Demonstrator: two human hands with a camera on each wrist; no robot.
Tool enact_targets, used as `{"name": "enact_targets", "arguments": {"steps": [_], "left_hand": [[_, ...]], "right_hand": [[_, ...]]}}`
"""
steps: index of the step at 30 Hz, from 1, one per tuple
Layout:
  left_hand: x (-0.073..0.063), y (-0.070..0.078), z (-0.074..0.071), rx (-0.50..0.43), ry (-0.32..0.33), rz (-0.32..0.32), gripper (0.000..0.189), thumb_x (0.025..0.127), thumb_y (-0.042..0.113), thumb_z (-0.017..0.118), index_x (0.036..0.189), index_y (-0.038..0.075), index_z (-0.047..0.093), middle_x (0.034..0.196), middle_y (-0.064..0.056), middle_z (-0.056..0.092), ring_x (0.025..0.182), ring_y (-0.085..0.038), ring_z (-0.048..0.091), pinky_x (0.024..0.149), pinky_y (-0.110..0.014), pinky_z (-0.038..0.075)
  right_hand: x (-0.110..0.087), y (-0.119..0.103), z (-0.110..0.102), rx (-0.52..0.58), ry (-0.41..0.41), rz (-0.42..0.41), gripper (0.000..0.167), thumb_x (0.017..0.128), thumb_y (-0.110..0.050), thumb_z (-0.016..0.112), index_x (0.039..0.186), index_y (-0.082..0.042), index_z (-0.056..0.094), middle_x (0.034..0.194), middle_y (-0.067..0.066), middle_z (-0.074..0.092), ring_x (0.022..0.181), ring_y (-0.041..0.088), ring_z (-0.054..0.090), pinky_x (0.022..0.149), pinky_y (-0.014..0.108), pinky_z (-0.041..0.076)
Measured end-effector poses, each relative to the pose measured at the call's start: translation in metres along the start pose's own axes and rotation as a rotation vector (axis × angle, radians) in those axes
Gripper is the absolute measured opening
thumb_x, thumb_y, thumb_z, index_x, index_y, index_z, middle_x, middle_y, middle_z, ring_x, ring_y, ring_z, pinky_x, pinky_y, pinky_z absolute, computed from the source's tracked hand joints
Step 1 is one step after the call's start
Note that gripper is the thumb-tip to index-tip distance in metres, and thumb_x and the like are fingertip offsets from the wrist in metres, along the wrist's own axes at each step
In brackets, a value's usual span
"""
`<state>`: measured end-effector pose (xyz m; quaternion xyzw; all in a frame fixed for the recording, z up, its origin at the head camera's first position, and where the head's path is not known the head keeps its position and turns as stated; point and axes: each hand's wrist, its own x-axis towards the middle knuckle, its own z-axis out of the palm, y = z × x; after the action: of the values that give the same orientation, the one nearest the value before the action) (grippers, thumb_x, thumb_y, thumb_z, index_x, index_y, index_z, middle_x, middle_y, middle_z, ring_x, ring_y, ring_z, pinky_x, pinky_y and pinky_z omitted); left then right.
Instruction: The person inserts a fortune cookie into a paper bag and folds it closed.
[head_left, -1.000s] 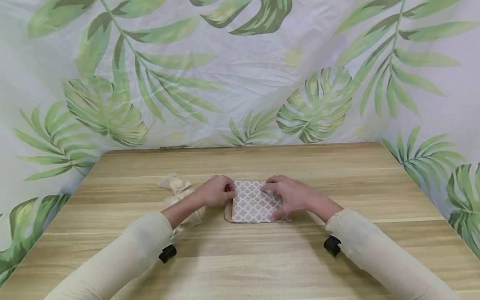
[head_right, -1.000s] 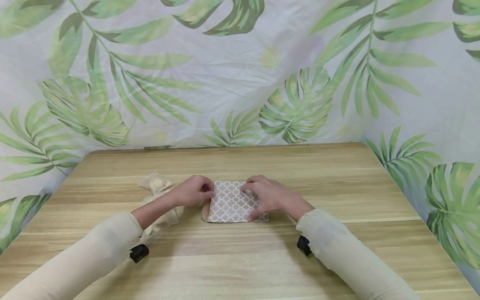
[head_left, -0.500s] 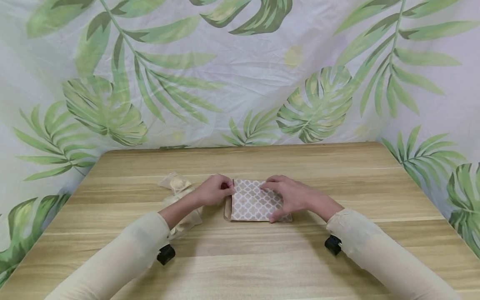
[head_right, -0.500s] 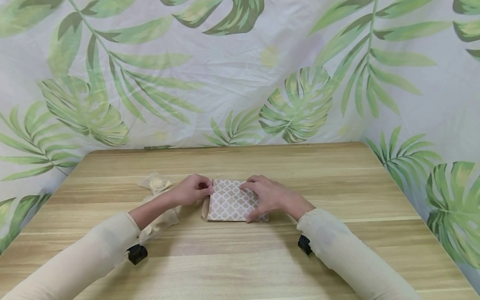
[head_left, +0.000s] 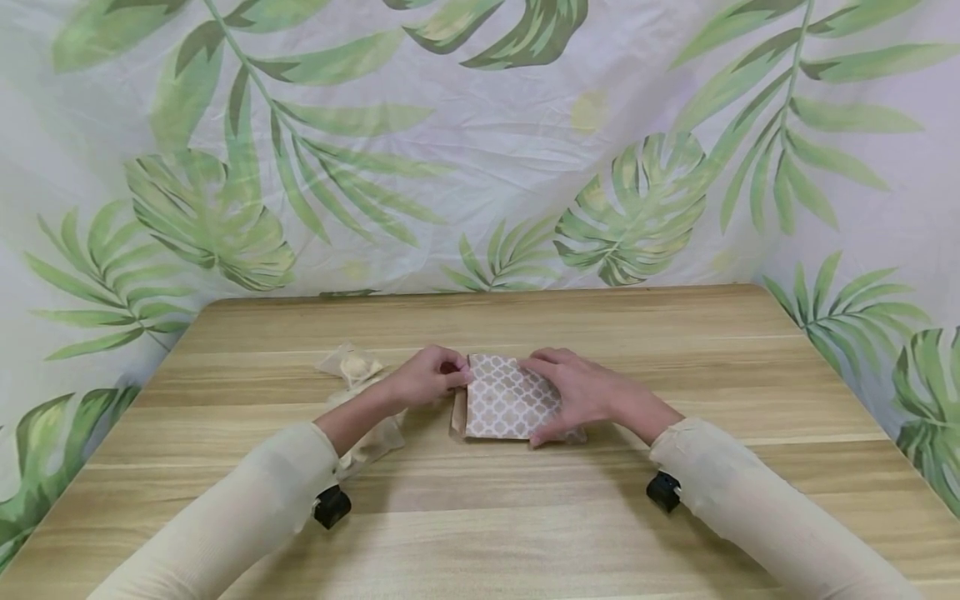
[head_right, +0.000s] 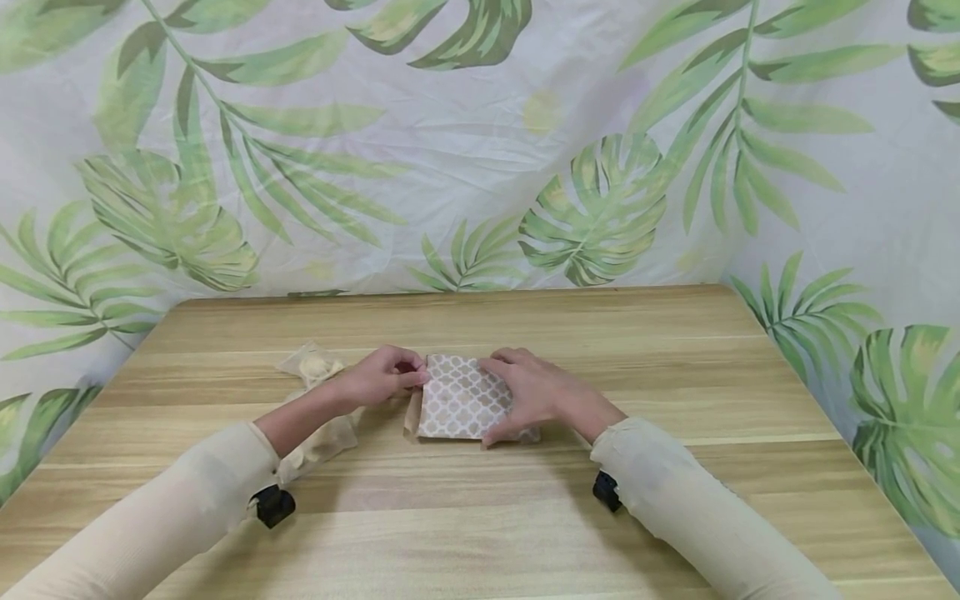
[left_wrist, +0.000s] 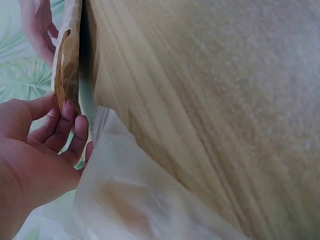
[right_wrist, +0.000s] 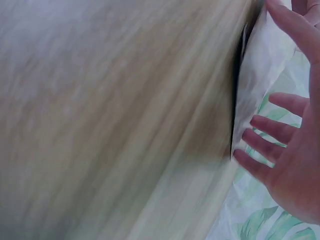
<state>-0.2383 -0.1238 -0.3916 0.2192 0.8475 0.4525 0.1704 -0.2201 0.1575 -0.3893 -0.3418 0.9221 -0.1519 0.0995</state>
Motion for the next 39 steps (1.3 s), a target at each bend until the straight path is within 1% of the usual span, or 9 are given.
{"name": "enact_targets", "arguments": {"steps": [5,11,16,20,24,27,29,33,39], "left_hand": [[0.000,0.001,0.001,-0.041,-0.015,-0.005,0.015,0.103,0.002,0.060,0.091,-0.005,0.066,0.095,-0.009,0.064,0.086,-0.014,0.054,0.083,-0.031,0.048],[0.001,0.000,0.001,-0.090,-0.004,-0.036,0.014,0.104,0.003,0.059,0.095,-0.006,0.067,0.094,-0.008,0.064,0.088,-0.015,0.055,0.083,-0.033,0.049],[0.000,0.003,0.000,-0.109,0.015,-0.039,0.015,0.104,0.005,0.059,0.097,-0.005,0.068,0.096,-0.009,0.066,0.090,-0.016,0.057,0.085,-0.034,0.048],[0.000,0.002,-0.001,-0.069,0.016,0.005,0.013,0.102,0.004,0.063,0.096,-0.005,0.068,0.093,-0.008,0.066,0.085,-0.014,0.056,0.080,-0.029,0.047],[-0.001,-0.001,-0.003,0.015,-0.001,0.096,0.007,0.097,-0.001,0.067,0.100,-0.007,0.068,0.090,-0.009,0.067,0.082,-0.013,0.057,0.077,-0.027,0.047],[-0.003,-0.003,-0.005,0.097,-0.013,0.158,0.019,0.093,-0.003,0.073,0.110,-0.008,0.067,0.086,-0.008,0.068,0.081,-0.012,0.059,0.076,-0.028,0.050],[-0.005,-0.004,-0.006,0.150,-0.019,0.183,0.031,0.090,-0.001,0.077,0.117,-0.009,0.066,0.083,-0.007,0.068,0.079,-0.011,0.060,0.076,-0.028,0.052],[-0.008,-0.005,-0.007,0.192,-0.032,0.184,0.053,0.086,0.005,0.084,0.131,-0.011,0.061,0.082,-0.005,0.068,0.077,-0.011,0.062,0.075,-0.027,0.054],[-0.011,-0.008,-0.006,0.201,-0.044,0.162,0.074,0.080,0.012,0.091,0.139,-0.013,0.054,0.085,-0.008,0.067,0.077,-0.016,0.060,0.073,-0.026,0.049]], "right_hand": [[0.005,-0.001,0.004,-0.014,0.054,-0.011,0.113,0.071,-0.064,0.086,0.157,-0.005,0.042,0.157,0.020,0.044,0.145,0.039,0.041,0.118,0.054,0.034],[0.006,-0.003,0.007,-0.029,0.089,-0.017,0.112,0.069,-0.062,0.089,0.155,-0.003,0.045,0.154,0.020,0.049,0.142,0.038,0.045,0.117,0.054,0.036],[0.006,-0.004,0.007,-0.034,0.103,-0.013,0.108,0.070,-0.060,0.089,0.154,-0.006,0.047,0.150,0.018,0.053,0.138,0.036,0.049,0.115,0.053,0.039],[0.006,-0.004,0.008,-0.039,0.105,-0.010,0.107,0.070,-0.059,0.089,0.154,-0.007,0.048,0.149,0.017,0.054,0.136,0.035,0.051,0.114,0.053,0.041],[0.006,-0.003,0.008,-0.033,0.107,-0.011,0.107,0.070,-0.060,0.089,0.154,-0.007,0.048,0.148,0.017,0.054,0.136,0.036,0.051,0.114,0.054,0.041],[0.006,-0.002,0.008,-0.025,0.111,-0.012,0.106,0.071,-0.059,0.089,0.154,-0.008,0.048,0.148,0.017,0.055,0.136,0.036,0.051,0.113,0.054,0.041],[0.005,-0.002,0.008,-0.019,0.112,-0.012,0.105,0.071,-0.059,0.089,0.154,-0.009,0.049,0.147,0.017,0.055,0.136,0.036,0.051,0.113,0.054,0.041],[0.005,-0.002,0.009,0.003,0.116,-0.006,0.103,0.071,-0.057,0.090,0.154,-0.010,0.049,0.147,0.016,0.055,0.136,0.036,0.051,0.114,0.054,0.040],[0.005,-0.002,0.010,0.032,0.151,-0.014,0.103,0.069,-0.053,0.092,0.153,-0.010,0.050,0.144,0.016,0.057,0.135,0.036,0.052,0.113,0.056,0.040]]}}
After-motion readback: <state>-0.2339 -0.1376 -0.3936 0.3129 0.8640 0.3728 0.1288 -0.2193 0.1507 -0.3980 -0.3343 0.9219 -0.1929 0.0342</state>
